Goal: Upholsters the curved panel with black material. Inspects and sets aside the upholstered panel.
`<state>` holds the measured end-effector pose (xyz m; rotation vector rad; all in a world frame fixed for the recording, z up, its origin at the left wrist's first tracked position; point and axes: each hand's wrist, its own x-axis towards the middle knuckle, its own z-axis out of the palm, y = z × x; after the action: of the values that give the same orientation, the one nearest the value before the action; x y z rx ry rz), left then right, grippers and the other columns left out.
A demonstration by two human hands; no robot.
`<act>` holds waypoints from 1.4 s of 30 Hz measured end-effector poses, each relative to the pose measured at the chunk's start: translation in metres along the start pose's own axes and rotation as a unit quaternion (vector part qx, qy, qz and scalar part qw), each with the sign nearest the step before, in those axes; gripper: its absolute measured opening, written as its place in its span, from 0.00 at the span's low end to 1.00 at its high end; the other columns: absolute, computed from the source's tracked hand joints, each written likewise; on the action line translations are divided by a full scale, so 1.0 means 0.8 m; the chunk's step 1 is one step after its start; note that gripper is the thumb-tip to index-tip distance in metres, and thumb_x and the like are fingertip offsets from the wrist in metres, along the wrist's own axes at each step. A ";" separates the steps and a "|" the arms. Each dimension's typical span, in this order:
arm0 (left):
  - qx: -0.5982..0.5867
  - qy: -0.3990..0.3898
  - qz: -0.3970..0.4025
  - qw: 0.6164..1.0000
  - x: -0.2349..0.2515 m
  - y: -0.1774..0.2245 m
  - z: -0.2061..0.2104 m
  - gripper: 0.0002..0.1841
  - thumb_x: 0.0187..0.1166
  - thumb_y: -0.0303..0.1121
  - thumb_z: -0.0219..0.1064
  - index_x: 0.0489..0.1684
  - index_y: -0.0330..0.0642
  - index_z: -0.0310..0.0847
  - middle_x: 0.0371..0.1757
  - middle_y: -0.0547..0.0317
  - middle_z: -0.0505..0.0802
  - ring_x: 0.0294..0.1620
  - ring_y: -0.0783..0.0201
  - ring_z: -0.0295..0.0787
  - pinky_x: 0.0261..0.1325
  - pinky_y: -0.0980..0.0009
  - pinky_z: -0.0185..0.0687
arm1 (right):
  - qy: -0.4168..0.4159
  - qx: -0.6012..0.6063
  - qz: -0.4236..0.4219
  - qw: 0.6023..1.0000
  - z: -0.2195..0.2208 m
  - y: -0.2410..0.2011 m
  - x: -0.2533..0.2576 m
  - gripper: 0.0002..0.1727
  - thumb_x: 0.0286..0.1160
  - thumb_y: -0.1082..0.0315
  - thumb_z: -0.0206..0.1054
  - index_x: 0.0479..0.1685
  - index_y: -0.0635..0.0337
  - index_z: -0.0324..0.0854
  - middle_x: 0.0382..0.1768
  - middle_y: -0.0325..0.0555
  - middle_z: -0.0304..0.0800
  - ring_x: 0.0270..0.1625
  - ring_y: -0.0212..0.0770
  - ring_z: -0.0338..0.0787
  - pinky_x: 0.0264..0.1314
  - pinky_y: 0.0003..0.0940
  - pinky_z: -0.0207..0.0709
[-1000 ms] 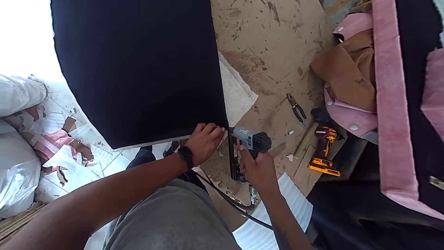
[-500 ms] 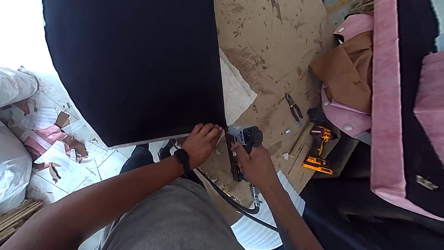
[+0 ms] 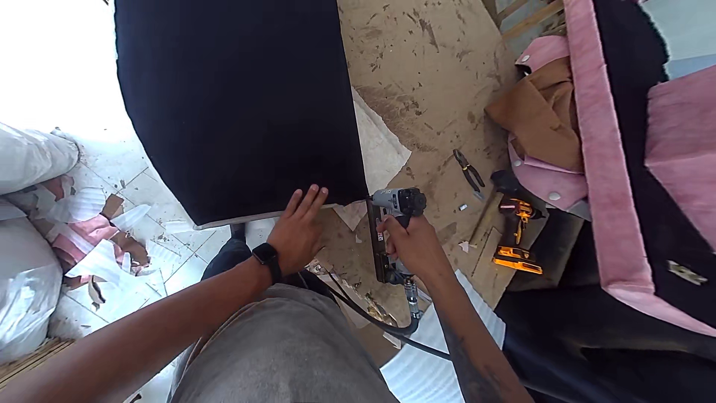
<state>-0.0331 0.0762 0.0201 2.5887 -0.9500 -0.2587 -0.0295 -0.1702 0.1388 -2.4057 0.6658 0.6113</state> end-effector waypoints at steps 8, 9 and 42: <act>-0.015 0.006 -0.001 1.000 -0.022 0.001 0.015 0.14 0.79 0.44 0.65 0.43 0.47 0.95 0.98 0.54 0.46 0.98 0.51 0.31 0.98 0.45 0.33 | 0.020 0.055 -0.012 0.998 0.009 0.000 -0.012 0.19 0.90 0.48 0.58 0.52 0.53 0.83 0.17 0.48 0.85 0.14 0.47 0.84 0.18 0.45 0.83; -0.044 0.031 -0.010 0.998 -0.017 -0.002 0.010 0.14 0.79 0.45 0.64 0.45 0.50 0.94 0.96 0.58 0.58 0.97 0.53 0.43 0.96 0.47 0.44 | 0.024 0.066 -0.011 0.997 0.011 0.003 -0.013 0.19 0.89 0.48 0.58 0.53 0.53 0.84 0.17 0.48 0.85 0.14 0.47 0.84 0.18 0.46 0.84; -0.044 -0.225 -0.300 0.926 0.080 0.122 -0.022 0.43 0.83 0.50 0.59 0.98 0.66 0.35 0.44 0.42 0.95 0.49 0.37 0.93 0.54 0.33 0.84 | 0.012 0.298 -0.094 0.950 0.038 0.153 -0.032 0.28 0.81 0.49 0.66 0.67 0.63 0.77 0.28 0.49 0.89 0.23 0.45 0.89 0.27 0.49 0.87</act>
<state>-0.0365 -0.0295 0.0727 2.7152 -0.2191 -1.0635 -0.1282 -0.2308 0.0825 -1.8793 0.5277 0.2501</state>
